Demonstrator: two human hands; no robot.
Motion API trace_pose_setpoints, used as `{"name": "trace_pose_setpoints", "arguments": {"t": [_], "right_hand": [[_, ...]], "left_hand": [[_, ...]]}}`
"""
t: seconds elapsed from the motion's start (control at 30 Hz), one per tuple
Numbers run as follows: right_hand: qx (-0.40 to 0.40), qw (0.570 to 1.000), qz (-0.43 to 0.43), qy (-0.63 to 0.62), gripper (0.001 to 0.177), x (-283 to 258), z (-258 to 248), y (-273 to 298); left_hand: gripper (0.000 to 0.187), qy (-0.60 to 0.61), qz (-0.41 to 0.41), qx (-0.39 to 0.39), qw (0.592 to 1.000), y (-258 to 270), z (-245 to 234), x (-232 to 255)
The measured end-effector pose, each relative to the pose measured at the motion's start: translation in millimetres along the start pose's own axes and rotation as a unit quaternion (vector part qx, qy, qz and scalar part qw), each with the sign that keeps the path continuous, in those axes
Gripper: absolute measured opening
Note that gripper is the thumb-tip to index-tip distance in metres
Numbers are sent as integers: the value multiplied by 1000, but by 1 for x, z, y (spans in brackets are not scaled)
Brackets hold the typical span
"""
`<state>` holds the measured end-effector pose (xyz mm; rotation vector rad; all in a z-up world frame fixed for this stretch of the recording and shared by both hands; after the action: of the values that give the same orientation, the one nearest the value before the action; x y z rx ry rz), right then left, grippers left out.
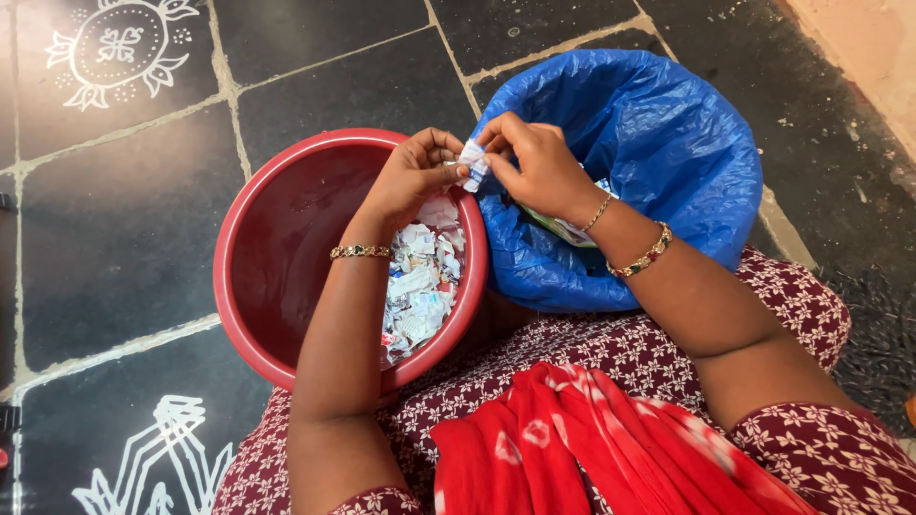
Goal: The person sits on the floor and sorts small pieces of paper and plastic waste from a red bucket into a blue bucket lined with a plastic bag. They handle the items one by one, separating them by hand.
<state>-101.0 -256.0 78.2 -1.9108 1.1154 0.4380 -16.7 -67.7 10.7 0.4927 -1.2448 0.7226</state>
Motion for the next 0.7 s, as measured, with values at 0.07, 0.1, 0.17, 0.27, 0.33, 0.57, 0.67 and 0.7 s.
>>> {"name": "trace_pose_setpoints", "arguments": {"t": [0.07, 0.1, 0.17, 0.27, 0.33, 0.57, 0.67, 0.7], "right_hand": [[15, 1000, 3, 16, 16, 5, -3, -1], [17, 1000, 4, 23, 14, 6, -2, -1], [21, 999, 5, 37, 12, 8, -1, 1], [35, 994, 10, 99, 7, 11, -1, 4], [50, 986, 0, 158, 8, 13, -3, 6], [38, 894, 23, 445, 9, 21, -11, 15], [41, 928, -15, 370, 14, 16, -8, 16], [34, 938, -23, 345, 17, 14, -6, 15]], "left_hand": [[27, 0, 0, 1, 1000, 0, -1, -1], [27, 4, 0, 2, 1000, -1, -1, -1], [28, 2, 5, 5, 1000, -1, -3, -3], [29, 2, 10, 7, 1000, -2, -5, -5], [29, 24, 2, 4, 1000, -2, -5, -5], [60, 4, -7, -32, 999, -1, 0, 1], [73, -1, -11, -36, 999, -2, 1, 3], [76, -1, -9, -35, 999, -2, 3, 2]]}}
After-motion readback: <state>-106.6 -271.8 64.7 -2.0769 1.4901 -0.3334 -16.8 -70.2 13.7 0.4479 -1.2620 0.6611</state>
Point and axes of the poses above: each hand's wrist, its own y-axis away from the middle knuckle, its own z-axis out of the palm, x = y × z, the point moved 3 cm from there along -y, towards the middle knuckle, and after that the axes turned 3 degrees about -y, right-handed, at the moved point
